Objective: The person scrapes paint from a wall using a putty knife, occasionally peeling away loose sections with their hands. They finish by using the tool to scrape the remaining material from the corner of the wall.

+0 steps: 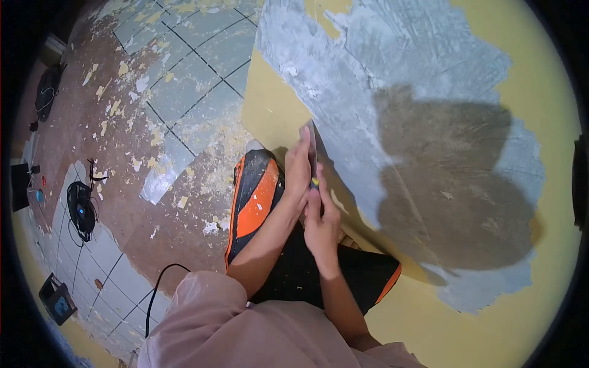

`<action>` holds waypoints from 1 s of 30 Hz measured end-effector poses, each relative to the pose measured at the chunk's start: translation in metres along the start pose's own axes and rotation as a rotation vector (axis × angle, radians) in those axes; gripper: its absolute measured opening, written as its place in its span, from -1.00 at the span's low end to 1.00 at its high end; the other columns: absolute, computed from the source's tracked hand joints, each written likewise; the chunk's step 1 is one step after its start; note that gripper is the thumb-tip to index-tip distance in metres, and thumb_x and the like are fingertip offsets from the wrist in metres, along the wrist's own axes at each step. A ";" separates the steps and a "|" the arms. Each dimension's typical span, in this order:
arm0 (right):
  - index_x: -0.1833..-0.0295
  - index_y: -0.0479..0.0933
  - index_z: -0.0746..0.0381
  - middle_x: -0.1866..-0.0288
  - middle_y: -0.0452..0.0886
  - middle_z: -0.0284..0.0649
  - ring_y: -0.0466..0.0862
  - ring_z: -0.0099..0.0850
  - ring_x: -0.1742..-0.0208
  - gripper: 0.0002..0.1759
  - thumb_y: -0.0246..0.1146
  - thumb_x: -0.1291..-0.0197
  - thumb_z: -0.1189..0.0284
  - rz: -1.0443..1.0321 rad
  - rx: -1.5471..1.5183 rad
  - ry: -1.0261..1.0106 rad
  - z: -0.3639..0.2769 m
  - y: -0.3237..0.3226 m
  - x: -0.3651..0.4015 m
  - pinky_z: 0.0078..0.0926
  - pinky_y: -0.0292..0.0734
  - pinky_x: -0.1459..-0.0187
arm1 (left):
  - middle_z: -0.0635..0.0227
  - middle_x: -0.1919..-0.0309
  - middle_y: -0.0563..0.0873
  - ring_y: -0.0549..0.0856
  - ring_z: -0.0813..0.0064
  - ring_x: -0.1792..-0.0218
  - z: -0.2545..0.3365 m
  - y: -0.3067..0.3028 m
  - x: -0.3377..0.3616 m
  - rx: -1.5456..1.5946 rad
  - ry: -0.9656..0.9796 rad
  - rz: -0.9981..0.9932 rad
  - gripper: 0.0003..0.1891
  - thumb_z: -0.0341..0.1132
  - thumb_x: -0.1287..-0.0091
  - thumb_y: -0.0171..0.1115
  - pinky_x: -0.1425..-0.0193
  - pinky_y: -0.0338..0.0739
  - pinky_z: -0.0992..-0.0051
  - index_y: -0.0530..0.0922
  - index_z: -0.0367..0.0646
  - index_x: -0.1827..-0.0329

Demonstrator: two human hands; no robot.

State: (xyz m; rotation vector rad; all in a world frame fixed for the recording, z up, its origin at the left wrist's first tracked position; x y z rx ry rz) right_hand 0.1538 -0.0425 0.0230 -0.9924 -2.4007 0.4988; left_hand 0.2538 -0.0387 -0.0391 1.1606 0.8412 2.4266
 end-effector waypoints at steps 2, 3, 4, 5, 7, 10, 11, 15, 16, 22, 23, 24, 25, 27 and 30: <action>-0.36 0.23 0.20 -0.30 0.36 -0.02 0.34 -0.19 -0.34 -0.53 -0.08 -0.38 0.32 0.008 -0.070 -0.028 0.010 -0.004 0.010 -0.40 0.24 -0.25 | 0.58 0.74 0.33 0.32 0.71 0.74 -0.022 -0.008 0.007 -0.269 -0.075 0.009 -0.53 0.11 -0.37 -0.03 0.67 0.17 0.65 0.32 0.02 0.63; -0.36 0.23 0.21 -0.31 0.35 -0.02 0.34 -0.18 -0.34 -0.53 -0.07 -0.38 0.33 0.017 -0.090 0.002 0.014 -0.009 0.012 -0.40 0.24 -0.25 | 0.57 0.74 0.32 0.33 0.71 0.73 -0.035 -0.001 0.008 -0.157 -0.142 -0.004 -0.52 0.12 -0.36 -0.02 0.66 0.18 0.65 0.31 0.01 0.62; -0.35 0.23 0.23 -0.31 0.34 -0.02 0.33 -0.16 -0.34 -0.53 -0.07 -0.38 0.34 0.028 -0.105 0.037 0.020 -0.013 0.013 -0.40 0.24 -0.25 | 0.57 0.74 0.32 0.33 0.71 0.73 -0.037 -0.002 -0.001 -0.150 -0.138 -0.003 -0.52 0.12 -0.36 -0.02 0.66 0.18 0.65 0.31 0.01 0.62; -0.35 0.23 0.23 -0.32 0.34 -0.05 0.33 -0.18 -0.35 -0.53 -0.07 -0.38 0.33 -0.016 -0.078 0.049 0.024 -0.007 0.007 -0.40 0.24 -0.25 | 0.57 0.74 0.33 0.33 0.70 0.73 -0.035 -0.008 -0.009 -0.113 -0.105 0.009 -0.53 0.13 -0.36 -0.02 0.66 0.18 0.66 0.32 0.01 0.61; -0.36 0.23 0.22 -0.32 0.35 -0.04 0.34 -0.19 -0.34 -0.53 -0.08 -0.38 0.32 0.003 -0.100 0.090 0.015 0.000 0.008 -0.41 0.25 -0.25 | 0.57 0.73 0.33 0.32 0.69 0.75 -0.026 -0.011 -0.004 -0.080 -0.146 -0.006 -0.53 0.14 -0.35 -0.02 0.68 0.18 0.65 0.34 0.00 0.58; -0.36 0.23 0.20 -0.32 0.33 -0.03 0.35 -0.17 -0.33 -0.53 -0.08 -0.39 0.31 0.020 -0.156 0.040 0.019 -0.006 0.016 -0.41 0.26 -0.24 | 0.58 0.71 0.31 0.30 0.70 0.75 -0.025 -0.007 0.004 -0.203 -0.082 0.003 -0.53 0.14 -0.36 -0.02 0.71 0.16 0.66 0.31 0.00 0.58; -0.36 0.22 0.19 -0.33 0.32 -0.02 0.34 -0.15 -0.33 -0.53 -0.08 -0.39 0.31 0.035 -0.172 -0.010 0.016 -0.011 0.015 -0.41 0.26 -0.24 | 0.57 0.70 0.29 0.30 0.71 0.73 -0.033 0.000 0.005 -0.129 -0.108 -0.019 -0.52 0.16 -0.34 -0.01 0.70 0.15 0.66 0.29 0.00 0.59; -0.37 0.21 0.19 -0.34 0.32 -0.06 0.33 -0.18 -0.34 -0.53 -0.08 -0.39 0.32 0.033 0.040 -0.164 -0.012 0.004 -0.001 -0.41 0.26 -0.25 | 0.53 0.73 0.36 0.37 0.67 0.73 -0.013 -0.016 -0.018 -0.121 -0.066 -0.001 -0.49 0.17 -0.34 -0.02 0.68 0.21 0.63 0.37 -0.03 0.62; -0.37 0.21 0.19 -0.34 0.32 -0.06 0.33 -0.18 -0.34 -0.53 -0.08 -0.39 0.32 0.035 0.030 -0.170 -0.010 0.005 0.002 -0.41 0.26 -0.25 | 0.53 0.73 0.36 0.37 0.67 0.73 -0.013 -0.016 -0.016 -0.129 -0.057 -0.004 -0.49 0.17 -0.34 -0.02 0.68 0.21 0.63 0.37 -0.03 0.62; -0.36 0.23 0.20 -0.32 0.33 -0.04 0.32 -0.16 -0.35 -0.53 -0.08 -0.39 0.31 -0.030 -0.050 0.038 0.010 -0.002 0.003 -0.41 0.26 -0.25 | 0.53 0.77 0.31 0.32 0.69 0.75 -0.021 -0.015 -0.010 -0.210 -0.022 0.046 -0.48 0.19 -0.33 -0.02 0.69 0.16 0.65 0.28 0.00 0.64; -0.35 0.25 0.20 -0.31 0.35 -0.03 0.33 -0.16 -0.34 -0.54 -0.07 -0.38 0.31 0.000 -0.019 0.037 0.008 0.002 0.001 -0.41 0.26 -0.24 | 0.52 0.78 0.33 0.32 0.68 0.77 -0.025 -0.013 -0.012 -0.036 -0.109 0.002 -0.47 0.20 -0.33 -0.02 0.70 0.15 0.65 0.28 0.01 0.66; -0.35 0.25 0.20 -0.31 0.35 -0.03 0.33 -0.16 -0.34 -0.54 -0.07 -0.38 0.31 0.003 -0.025 0.034 0.008 0.002 0.005 -0.41 0.26 -0.24 | 0.52 0.78 0.33 0.32 0.68 0.77 -0.027 -0.013 -0.011 -0.043 -0.105 -0.002 -0.47 0.20 -0.33 -0.02 0.70 0.15 0.65 0.28 0.01 0.66; -0.34 0.25 0.21 -0.31 0.34 -0.02 0.34 -0.14 -0.34 -0.54 -0.08 -0.39 0.30 0.032 -0.039 0.003 0.008 -0.002 0.010 -0.39 0.26 -0.24 | 0.52 0.78 0.32 0.31 0.68 0.77 -0.032 -0.014 -0.009 -0.135 -0.092 0.002 -0.48 0.20 -0.33 -0.03 0.70 0.14 0.65 0.29 0.01 0.65; -0.33 0.27 0.20 -0.31 0.34 0.00 0.34 -0.12 -0.33 -0.54 -0.11 -0.39 0.28 0.083 -0.157 -0.054 0.007 -0.010 0.016 -0.37 0.26 -0.24 | 0.53 0.77 0.31 0.28 0.68 0.79 -0.044 -0.007 0.001 -0.203 -0.111 -0.022 -0.50 0.20 -0.32 -0.02 0.71 0.13 0.65 0.31 0.01 0.61; -0.33 0.29 0.18 -0.30 0.35 -0.01 0.34 -0.15 -0.34 -0.55 -0.10 -0.39 0.27 -0.013 -0.083 0.030 0.010 0.006 -0.002 -0.38 0.26 -0.25 | 0.56 0.67 0.30 0.32 0.71 0.69 -0.029 -0.031 -0.024 -0.179 -0.107 0.062 -0.52 0.18 -0.34 -0.01 0.64 0.20 0.65 0.36 -0.02 0.56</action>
Point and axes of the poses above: each hand's wrist, its own x-axis away from the middle knuckle, its own y-axis out of the palm, z = x × y, the point moved 9 cm from there along -x, towards the middle knuckle
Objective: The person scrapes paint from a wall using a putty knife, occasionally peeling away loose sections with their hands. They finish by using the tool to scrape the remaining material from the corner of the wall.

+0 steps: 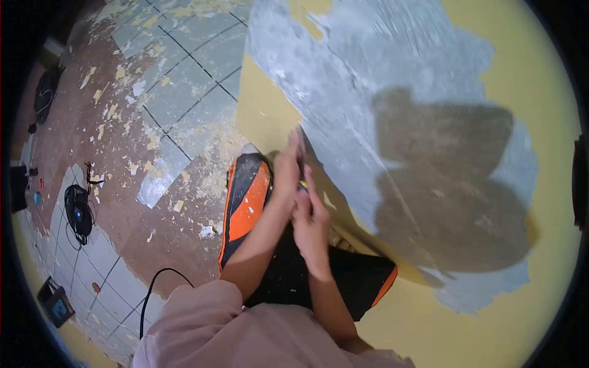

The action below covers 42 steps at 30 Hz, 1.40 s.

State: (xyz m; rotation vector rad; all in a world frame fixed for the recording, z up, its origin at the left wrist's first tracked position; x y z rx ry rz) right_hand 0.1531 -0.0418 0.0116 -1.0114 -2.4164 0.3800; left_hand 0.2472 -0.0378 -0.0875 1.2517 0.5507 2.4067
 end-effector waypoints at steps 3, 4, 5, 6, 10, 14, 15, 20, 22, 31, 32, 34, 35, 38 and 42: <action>-0.33 0.29 0.17 -0.29 0.37 0.00 0.35 -0.12 -0.32 -0.55 -0.10 -0.39 0.27 0.095 0.044 -0.153 -0.015 -0.004 0.011 -0.39 0.27 -0.24 | 0.57 0.74 0.28 0.27 0.69 0.76 -0.009 0.009 0.009 -0.020 -0.017 -0.016 -0.50 0.20 -0.32 -0.01 0.68 0.14 0.66 0.31 0.02 0.61; -0.33 0.29 0.17 -0.28 0.37 0.01 0.35 -0.10 -0.32 -0.55 -0.09 -0.39 0.28 0.076 -0.033 -0.058 -0.004 -0.009 0.017 -0.38 0.26 -0.24 | 0.58 0.77 0.27 0.25 0.68 0.79 -0.014 0.011 0.013 -0.015 -0.025 -0.014 -0.49 0.21 -0.31 0.00 0.69 0.11 0.66 0.28 0.04 0.64; -0.34 0.27 0.16 -0.29 0.36 -0.01 0.34 -0.10 -0.32 -0.55 -0.08 -0.38 0.29 0.079 -0.062 -0.078 0.006 -0.015 0.020 -0.38 0.27 -0.23 | 0.58 0.75 0.27 0.25 0.70 0.78 -0.015 0.018 0.015 -0.057 0.046 -0.057 -0.51 0.21 -0.30 0.02 0.69 0.11 0.66 0.28 0.04 0.61; -0.34 0.27 0.16 -0.29 0.36 -0.01 0.34 -0.10 -0.32 -0.55 -0.08 -0.38 0.29 0.074 -0.059 -0.091 0.001 -0.014 0.010 -0.38 0.27 -0.23 | 0.58 0.75 0.27 0.25 0.70 0.78 -0.007 0.020 0.008 -0.049 0.057 -0.058 -0.51 0.21 -0.30 0.02 0.69 0.11 0.66 0.28 0.04 0.61; -0.38 0.22 0.17 -0.22 0.47 -0.09 0.48 -0.52 -0.03 -0.52 -0.09 -0.41 0.27 0.073 0.205 -0.301 -0.023 0.006 -0.007 -0.55 0.41 0.02 | 0.55 0.74 0.31 0.25 0.66 0.78 0.020 0.008 -0.003 0.217 0.053 -0.011 -0.50 0.20 -0.30 0.03 0.70 0.09 0.63 0.33 0.00 0.60; -0.39 0.20 0.15 -0.08 0.55 -0.15 0.52 -0.56 0.09 -0.52 -0.08 -0.41 0.27 0.132 0.054 -0.245 -0.018 -0.007 0.008 -0.61 0.43 0.12 | 0.51 0.77 0.36 0.32 0.68 0.78 0.011 0.024 0.026 -0.016 0.030 -0.044 -0.47 0.18 -0.33 -0.01 0.70 0.15 0.62 0.36 -0.04 0.65; -0.39 0.19 0.16 -0.20 0.44 -0.09 0.43 -0.38 -0.13 -0.52 -0.09 -0.39 0.32 0.073 0.025 -0.129 -0.011 0.000 0.000 -0.51 0.37 -0.05 | 0.51 0.77 0.36 0.32 0.67 0.78 0.025 0.021 0.025 -0.009 0.047 -0.004 -0.46 0.19 -0.33 -0.02 0.70 0.16 0.62 0.35 -0.04 0.65; -0.38 0.18 0.19 -0.30 0.35 0.02 0.45 -0.17 -0.25 -0.52 -0.09 -0.39 0.35 0.089 0.023 -0.072 -0.011 0.000 0.016 -0.41 0.37 -0.14 | 0.56 0.74 0.34 0.36 0.70 0.78 0.031 0.020 0.034 -0.067 0.047 -0.026 -0.52 0.17 -0.29 0.07 0.75 0.20 0.66 0.33 -0.01 0.59; -0.38 0.19 0.19 -0.28 0.38 0.01 0.49 -0.17 -0.21 -0.52 -0.09 -0.38 0.35 0.102 -0.062 -0.098 -0.018 -0.006 0.006 -0.41 0.39 -0.11 | 0.57 0.74 0.36 0.35 0.73 0.77 0.036 0.028 0.032 -0.072 0.031 -0.043 -0.53 0.16 -0.31 0.05 0.73 0.20 0.69 0.35 0.00 0.58; -0.37 0.20 0.23 -0.29 0.37 -0.03 0.46 -0.19 -0.24 -0.52 -0.09 -0.39 0.31 0.021 -0.032 -0.058 -0.025 0.009 -0.010 -0.42 0.37 -0.13 | 0.49 0.76 0.35 0.33 0.66 0.77 0.045 0.022 0.018 0.033 0.077 -0.045 -0.51 0.15 -0.35 -0.02 0.73 0.15 0.61 0.35 -0.04 0.57; -0.37 0.20 0.22 -0.30 0.36 -0.04 0.45 -0.21 -0.25 -0.52 -0.08 -0.39 0.31 0.000 -0.025 -0.020 -0.020 0.012 -0.008 -0.42 0.37 -0.14 | 0.49 0.76 0.36 0.33 0.66 0.76 0.052 0.018 0.016 0.090 0.123 -0.044 -0.53 0.14 -0.35 0.00 0.72 0.15 0.61 0.36 -0.04 0.55; -0.37 0.22 0.20 -0.27 0.40 -0.03 0.49 -0.21 -0.21 -0.52 -0.08 -0.39 0.30 0.057 0.099 -0.143 -0.027 0.007 0.003 -0.40 0.37 -0.13 | 0.49 0.76 0.36 0.33 0.66 0.76 0.040 0.012 0.014 -0.010 0.132 -0.028 -0.54 0.13 -0.35 0.00 0.70 0.17 0.62 0.36 -0.04 0.54; -0.36 0.23 0.20 -0.26 0.40 -0.02 0.48 -0.17 -0.22 -0.53 -0.08 -0.39 0.31 0.058 -0.026 -0.060 -0.016 0.001 0.011 -0.40 0.36 -0.14 | 0.50 0.76 0.35 0.33 0.67 0.76 0.027 0.016 0.018 -0.048 0.104 -0.028 -0.53 0.14 -0.35 -0.01 0.68 0.17 0.62 0.36 -0.04 0.56; -0.35 0.24 0.18 -0.27 0.39 -0.02 0.42 -0.08 -0.26 -0.54 -0.08 -0.38 0.31 0.067 -0.129 0.014 0.001 -0.004 0.008 -0.37 0.33 -0.18 | 0.51 0.77 0.35 0.33 0.67 0.78 0.013 0.018 0.017 -0.034 0.010 -0.035 -0.50 0.16 -0.34 -0.02 0.69 0.18 0.62 0.38 -0.06 0.58; -0.35 0.23 0.21 -0.28 0.38 0.01 0.38 -0.09 -0.30 -0.54 -0.08 -0.38 0.33 0.069 -0.017 -0.019 -0.015 0.001 0.008 -0.39 0.32 -0.19 | 0.51 0.76 0.35 0.33 0.69 0.80 0.028 0.017 0.022 0.025 0.021 -0.015 -0.51 0.15 -0.34 0.00 0.73 0.18 0.64 0.36 -0.04 0.59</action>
Point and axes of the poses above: each hand's wrist, its own x-axis away from the middle knuckle, its own y-axis out of the palm, z = x × y, the point moved 9 cm from there along -x, towards the middle knuckle
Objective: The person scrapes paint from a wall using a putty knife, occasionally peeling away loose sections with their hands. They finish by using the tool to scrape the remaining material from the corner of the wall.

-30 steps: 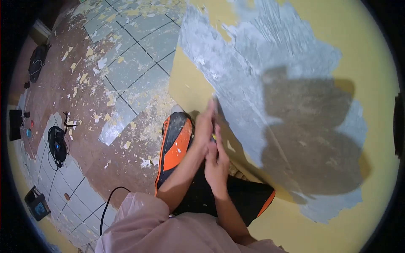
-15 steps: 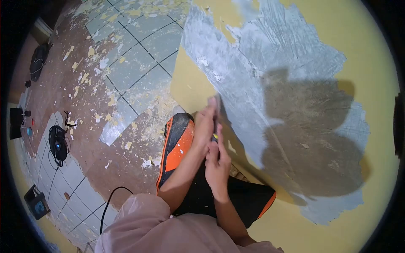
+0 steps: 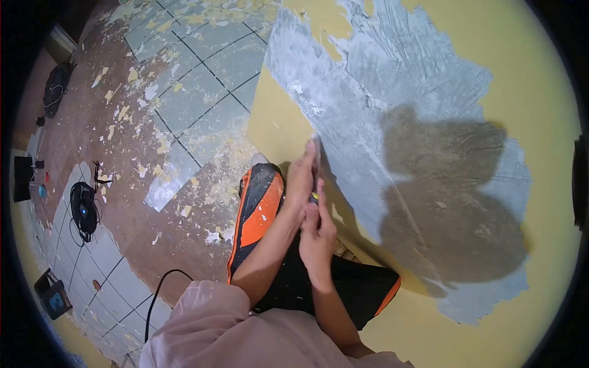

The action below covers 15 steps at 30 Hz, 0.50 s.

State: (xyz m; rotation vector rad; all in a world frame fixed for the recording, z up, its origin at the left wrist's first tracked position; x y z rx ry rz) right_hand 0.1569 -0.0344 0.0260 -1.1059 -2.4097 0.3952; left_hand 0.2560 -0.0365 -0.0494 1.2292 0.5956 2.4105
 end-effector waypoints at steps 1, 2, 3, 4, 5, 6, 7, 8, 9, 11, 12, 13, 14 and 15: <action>-0.36 0.23 0.19 -0.28 0.37 0.00 0.38 -0.09 -0.30 -0.54 -0.08 -0.39 0.33 0.002 -0.072 -0.012 0.004 -0.002 0.004 -0.39 0.31 -0.19 | 0.52 0.77 0.34 0.33 0.70 0.79 -0.004 0.004 0.002 -0.025 0.009 -0.023 -0.51 0.16 -0.33 0.00 0.73 0.18 0.64 0.35 -0.02 0.60; -0.36 0.23 0.17 -0.28 0.37 0.00 0.37 -0.09 -0.30 -0.54 -0.09 -0.39 0.33 0.000 -0.134 -0.031 0.007 -0.005 0.002 -0.39 0.31 -0.19 | 0.53 0.77 0.34 0.33 0.71 0.79 -0.005 0.010 0.000 -0.039 0.021 -0.048 -0.51 0.17 -0.33 0.00 0.73 0.19 0.65 0.33 0.00 0.61; -0.37 0.22 0.17 -0.29 0.36 -0.01 0.38 -0.11 -0.30 -0.54 -0.09 -0.39 0.32 0.001 -0.068 -0.051 0.001 -0.002 -0.006 -0.40 0.32 -0.19 | 0.54 0.77 0.34 0.33 0.70 0.80 0.005 0.002 -0.006 -0.027 0.074 -0.010 -0.52 0.17 -0.32 0.01 0.73 0.18 0.64 0.35 0.00 0.60; -0.37 0.22 0.17 -0.30 0.36 -0.02 0.39 -0.14 -0.30 -0.53 -0.09 -0.40 0.30 0.016 -0.010 -0.047 0.000 0.004 -0.006 -0.41 0.32 -0.19 | 0.53 0.78 0.33 0.32 0.69 0.80 0.007 0.000 -0.012 -0.026 0.084 -0.019 -0.52 0.17 -0.33 0.01 0.73 0.17 0.63 0.34 0.00 0.60; -0.41 0.18 0.08 0.43 0.40 -0.43 0.25 -0.68 0.52 -0.51 -0.05 -0.40 0.32 0.147 0.139 -0.360 0.000 0.002 -0.008 -0.72 0.24 0.50 | 0.53 0.78 0.33 0.32 0.69 0.80 0.004 0.002 -0.010 0.003 0.050 -0.027 -0.52 0.16 -0.33 0.00 0.74 0.16 0.64 0.35 0.01 0.59; -0.41 0.18 0.08 0.43 0.40 -0.43 0.25 -0.68 0.52 -0.51 -0.05 -0.40 0.32 0.153 0.128 -0.359 -0.008 0.001 -0.003 -0.72 0.24 0.50 | 0.54 0.78 0.33 0.32 0.69 0.81 0.006 0.003 -0.004 0.032 0.019 -0.026 -0.53 0.16 -0.34 0.00 0.75 0.16 0.64 0.35 0.01 0.59; -0.39 0.20 0.14 0.06 0.37 -0.23 0.30 -0.41 0.09 -0.52 -0.06 -0.40 0.29 0.077 0.018 -0.192 -0.006 -0.002 0.002 -0.56 0.26 0.14 | 0.54 0.78 0.33 0.32 0.69 0.81 0.001 0.001 0.001 0.023 0.015 -0.022 -0.53 0.16 -0.34 0.00 0.75 0.16 0.64 0.35 0.01 0.59; -0.36 0.22 0.21 -0.32 0.34 -0.03 0.35 -0.14 -0.33 -0.52 -0.07 -0.39 0.27 0.000 -0.086 -0.039 0.000 -0.004 0.004 -0.40 0.28 -0.23 | 0.54 0.78 0.33 0.32 0.69 0.81 -0.003 0.005 0.005 0.001 0.019 -0.028 -0.53 0.16 -0.34 0.00 0.75 0.16 0.65 0.35 0.01 0.59; -0.41 0.17 0.13 0.39 0.44 -0.42 0.30 -0.66 0.47 -0.51 -0.04 -0.40 0.30 0.021 -0.003 -0.165 0.006 -0.011 0.000 -0.68 0.30 0.42 | 0.54 0.78 0.33 0.32 0.69 0.81 -0.003 0.012 0.003 -0.010 0.030 -0.038 -0.53 0.15 -0.34 0.00 0.76 0.16 0.66 0.35 0.01 0.59; -0.41 0.17 0.13 0.42 0.42 -0.44 0.28 -0.68 0.50 -0.50 -0.04 -0.40 0.30 0.136 0.170 -0.362 0.002 -0.004 -0.011 -0.70 0.26 0.46 | 0.55 0.76 0.34 0.34 0.69 0.79 0.005 0.003 -0.008 -0.013 0.046 -0.046 -0.54 0.14 -0.33 0.02 0.73 0.20 0.67 0.35 0.00 0.59; -0.41 0.17 0.12 0.45 0.40 -0.46 0.26 -0.70 0.52 -0.50 -0.04 -0.40 0.29 0.259 0.316 -0.564 -0.010 0.000 -0.006 -0.72 0.23 0.50 | 0.55 0.75 0.35 0.36 0.69 0.77 0.011 0.000 -0.013 -0.044 0.082 -0.057 -0.55 0.13 -0.32 0.05 0.71 0.24 0.68 0.35 0.00 0.59; -0.40 0.19 0.13 0.48 0.37 -0.47 0.25 -0.72 0.55 -0.50 -0.02 -0.40 0.28 0.091 0.085 -0.288 0.019 0.007 -0.012 -0.73 0.21 0.53 | 0.55 0.74 0.35 0.35 0.70 0.77 0.011 0.001 -0.012 0.032 0.073 -0.051 -0.55 0.13 -0.32 0.05 0.72 0.24 0.68 0.36 0.01 0.59; -0.39 0.21 0.15 0.50 0.34 -0.48 0.26 -0.72 0.56 -0.52 -0.02 -0.40 0.30 0.016 -0.029 -0.248 0.027 0.005 -0.016 -0.73 0.21 0.55 | 0.55 0.74 0.35 0.35 0.70 0.77 0.010 0.001 -0.009 0.011 0.073 -0.053 -0.55 0.13 -0.32 0.05 0.72 0.24 0.68 0.36 0.01 0.59; -0.35 0.26 0.18 0.26 0.47 -0.25 0.43 -0.51 0.29 -0.54 -0.03 -0.39 0.30 -0.028 -0.053 -0.131 0.031 0.000 -0.016 -0.60 0.32 0.27 | 0.56 0.73 0.37 0.37 0.68 0.75 0.011 0.002 -0.008 0.013 0.098 -0.028 -0.55 0.12 -0.32 0.06 0.67 0.29 0.66 0.36 -0.01 0.58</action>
Point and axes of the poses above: each hand's wrist, its own x-axis away from the middle knuckle, its own y-axis out of the palm, z = x × y, the point moved 9 cm from there along -x, towards the middle knuckle
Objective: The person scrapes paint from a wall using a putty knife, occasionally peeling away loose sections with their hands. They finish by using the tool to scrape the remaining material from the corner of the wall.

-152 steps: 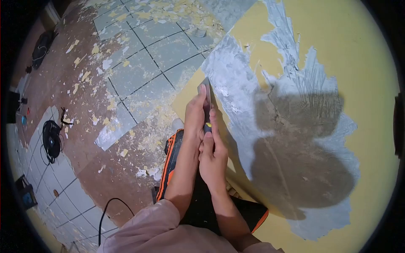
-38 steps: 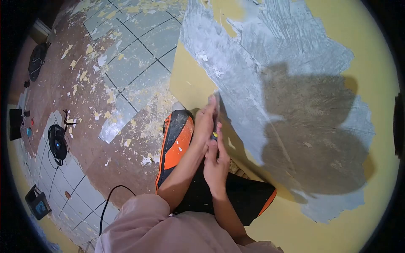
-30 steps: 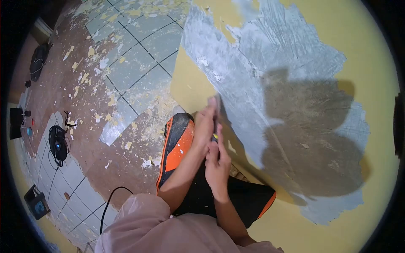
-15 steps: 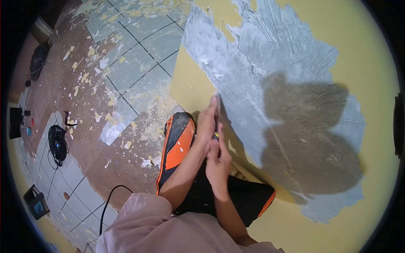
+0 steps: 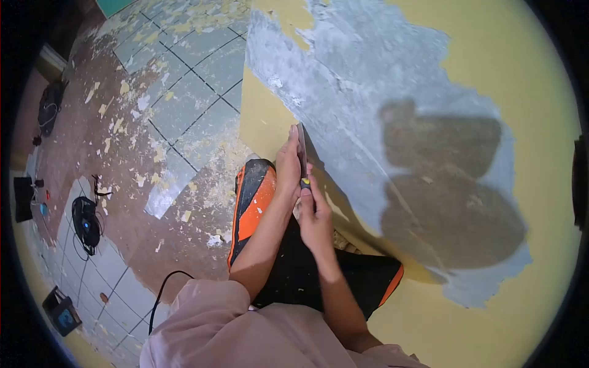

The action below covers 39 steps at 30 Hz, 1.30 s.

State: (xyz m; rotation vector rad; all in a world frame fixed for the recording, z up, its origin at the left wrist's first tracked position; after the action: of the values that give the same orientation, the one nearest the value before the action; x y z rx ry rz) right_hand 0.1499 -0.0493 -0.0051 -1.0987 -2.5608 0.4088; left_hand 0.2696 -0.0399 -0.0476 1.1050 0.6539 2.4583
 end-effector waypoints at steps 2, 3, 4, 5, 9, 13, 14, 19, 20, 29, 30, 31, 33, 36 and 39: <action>-0.29 0.33 0.22 0.38 0.56 -0.19 0.53 -0.48 0.40 -0.56 0.03 -0.36 0.30 -0.071 -0.151 0.273 -0.007 -0.019 0.015 -0.52 0.45 0.24 | 0.57 0.72 0.38 0.39 0.65 0.73 -0.001 0.001 -0.002 -0.003 0.020 0.006 -0.55 0.11 -0.32 0.07 0.63 0.34 0.64 0.35 -0.03 0.57; -0.29 0.33 0.22 0.38 0.56 -0.19 0.53 -0.48 0.40 -0.56 0.03 -0.36 0.30 -0.052 -0.157 0.273 -0.008 -0.033 0.023 -0.52 0.45 0.24 | 0.44 0.56 0.48 0.49 0.54 0.54 0.024 -0.016 -0.003 -0.285 0.293 0.139 -0.56 0.10 -0.33 0.06 0.41 0.43 0.54 0.40 -0.13 0.43; -0.28 0.34 0.24 0.44 0.48 -0.24 0.45 -0.53 0.46 -0.56 0.05 -0.35 0.30 -0.072 -0.102 0.231 -0.010 -0.044 0.037 -0.54 0.43 0.29 | 0.31 0.41 0.58 0.59 0.44 0.36 0.052 -0.016 0.009 -0.563 0.574 0.266 -0.54 0.09 -0.33 0.06 0.18 0.52 0.44 0.45 -0.23 0.28; -0.27 0.34 0.26 0.50 0.40 -0.29 0.36 -0.58 0.52 -0.55 0.07 -0.34 0.30 -0.092 -0.049 0.193 -0.010 -0.054 0.052 -0.55 0.41 0.34 | 0.31 0.41 0.58 0.59 0.44 0.36 0.053 -0.010 0.007 -0.574 0.575 0.241 -0.54 0.09 -0.33 0.06 0.18 0.52 0.44 0.45 -0.23 0.28; -0.23 0.36 0.33 0.18 0.61 -0.07 0.59 -0.45 0.20 -0.52 0.13 -0.30 0.27 -0.038 0.025 0.118 0.018 -0.097 0.111 -0.53 0.44 0.07 | -0.18 -0.30 0.08 0.07 0.06 -0.36 0.080 0.041 0.036 -0.709 1.131 0.242 -0.35 -0.06 -0.42 -0.16 -0.42 -0.11 0.18 0.00 -0.51 -0.30; -0.22 0.37 0.33 -0.01 0.58 0.02 0.58 -0.38 -0.01 -0.50 0.16 -0.27 0.26 0.052 0.057 0.273 0.063 -0.121 0.161 -0.50 0.39 -0.07 | -0.23 -0.41 -0.29 -0.29 -0.09 -0.44 0.015 0.044 0.027 -0.945 1.207 -0.017 -0.34 -0.20 -0.43 -0.31 -0.47 -0.42 0.16 -0.26 -0.55 -0.37; -0.22 0.37 0.33 -0.02 0.58 0.02 0.57 -0.37 -0.02 -0.50 0.17 -0.26 0.26 0.095 0.043 0.307 0.074 -0.127 0.169 -0.49 0.39 -0.08 | -0.26 -0.40 -0.29 -0.27 -0.06 -0.45 -0.006 0.037 0.025 -1.068 1.152 -0.053 -0.33 -0.17 -0.43 -0.32 -0.47 -0.40 0.16 -0.25 -0.56 -0.37; -0.27 0.34 0.28 -0.01 0.58 0.03 0.58 -0.29 -0.07 -0.49 0.17 -0.25 0.32 0.215 0.123 0.150 0.052 -0.147 0.186 -0.48 0.40 -0.06 | -0.19 -0.42 -0.26 -0.25 -0.01 -0.46 -0.008 0.036 0.032 -0.926 0.876 -0.019 -0.31 -0.13 -0.44 -0.31 -0.49 -0.40 0.26 -0.24 -0.56 -0.37; -0.28 0.32 0.25 -0.05 0.56 0.07 0.57 -0.21 -0.11 -0.50 0.16 -0.24 0.36 0.198 0.080 0.177 0.044 -0.150 0.188 -0.48 0.40 -0.06 | -0.18 -0.42 -0.22 -0.22 0.00 -0.46 0.012 0.050 0.050 -0.905 1.055 -0.047 -0.32 -0.12 -0.44 -0.32 -0.49 -0.39 0.28 -0.20 -0.55 -0.38; -0.28 0.32 0.25 -0.12 0.49 0.12 0.49 -0.07 -0.18 -0.50 0.14 -0.22 0.41 0.221 0.075 0.091 0.025 -0.197 0.213 -0.38 0.37 -0.12 | 0.12 -0.39 0.09 0.15 0.13 -0.36 -0.197 -0.029 0.037 -0.615 -0.331 -0.282 -0.31 0.11 -0.36 -0.12 -0.30 0.19 0.03 0.00 -0.07 -0.45; -0.29 0.31 0.24 -0.10 0.49 0.14 0.48 -0.03 -0.17 -0.50 0.13 -0.22 0.41 0.231 0.154 0.050 0.023 -0.200 0.217 -0.36 0.37 -0.13 | 0.11 -0.39 0.04 0.17 0.10 -0.36 -0.213 -0.014 0.064 -0.561 -0.365 -0.420 -0.28 0.12 -0.35 -0.09 -0.21 0.33 0.07 -0.02 -0.06 -0.45; -0.29 0.31 0.24 -0.10 0.49 0.14 0.48 -0.03 -0.17 -0.50 0.13 -0.22 0.41 0.242 0.144 0.069 0.027 -0.201 0.220 -0.36 0.37 -0.13 | 0.09 -0.38 0.09 0.25 0.11 -0.32 -0.220 0.004 0.104 -0.486 -0.429 -0.425 -0.29 0.12 -0.34 -0.08 -0.17 0.40 0.12 0.01 -0.06 -0.43; -0.32 0.27 0.21 -0.05 0.50 0.16 0.49 0.04 -0.11 -0.46 0.11 -0.21 0.39 0.173 0.208 0.211 0.043 -0.197 0.220 -0.31 0.40 -0.09 | 0.09 -0.22 0.35 0.48 0.16 -0.13 -0.243 0.038 0.172 -0.303 -0.682 -0.694 -0.34 0.15 -0.36 -0.09 -0.10 0.47 0.18 0.15 -0.14 -0.35; -0.31 0.27 0.23 -0.02 0.49 0.21 0.50 0.07 -0.07 -0.46 0.09 -0.20 0.39 0.184 0.290 0.256 0.063 -0.177 0.210 -0.23 0.41 -0.07 | 0.11 -0.07 0.49 0.58 0.19 0.01 -0.260 0.038 0.211 -0.286 -0.751 -0.762 -0.38 0.13 -0.38 -0.10 -0.04 0.51 0.20 0.25 -0.21 -0.26; -0.26 0.31 0.30 -0.02 0.48 0.24 0.51 0.10 -0.04 -0.48 0.09 -0.17 0.41 0.227 0.346 0.274 0.061 -0.159 0.202 -0.14 0.40 -0.07 | 0.11 0.05 0.56 0.62 0.22 0.11 -0.270 0.020 0.189 -0.446 -0.682 -0.721 -0.47 -0.02 -0.42 -0.10 0.01 0.54 0.22 0.31 -0.36 -0.17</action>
State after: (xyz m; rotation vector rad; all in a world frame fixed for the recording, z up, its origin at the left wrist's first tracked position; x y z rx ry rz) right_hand -0.1088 -0.0145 0.0365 -1.2190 -2.0421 0.6770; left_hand -0.0587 -0.0319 -0.0823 1.1513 0.2034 1.3949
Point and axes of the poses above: each hand's wrist, its own x-axis away from the middle knuckle, its own y-axis out of the palm, z = x × y, the point moved 9 cm from there along -x, towards the middle knuckle
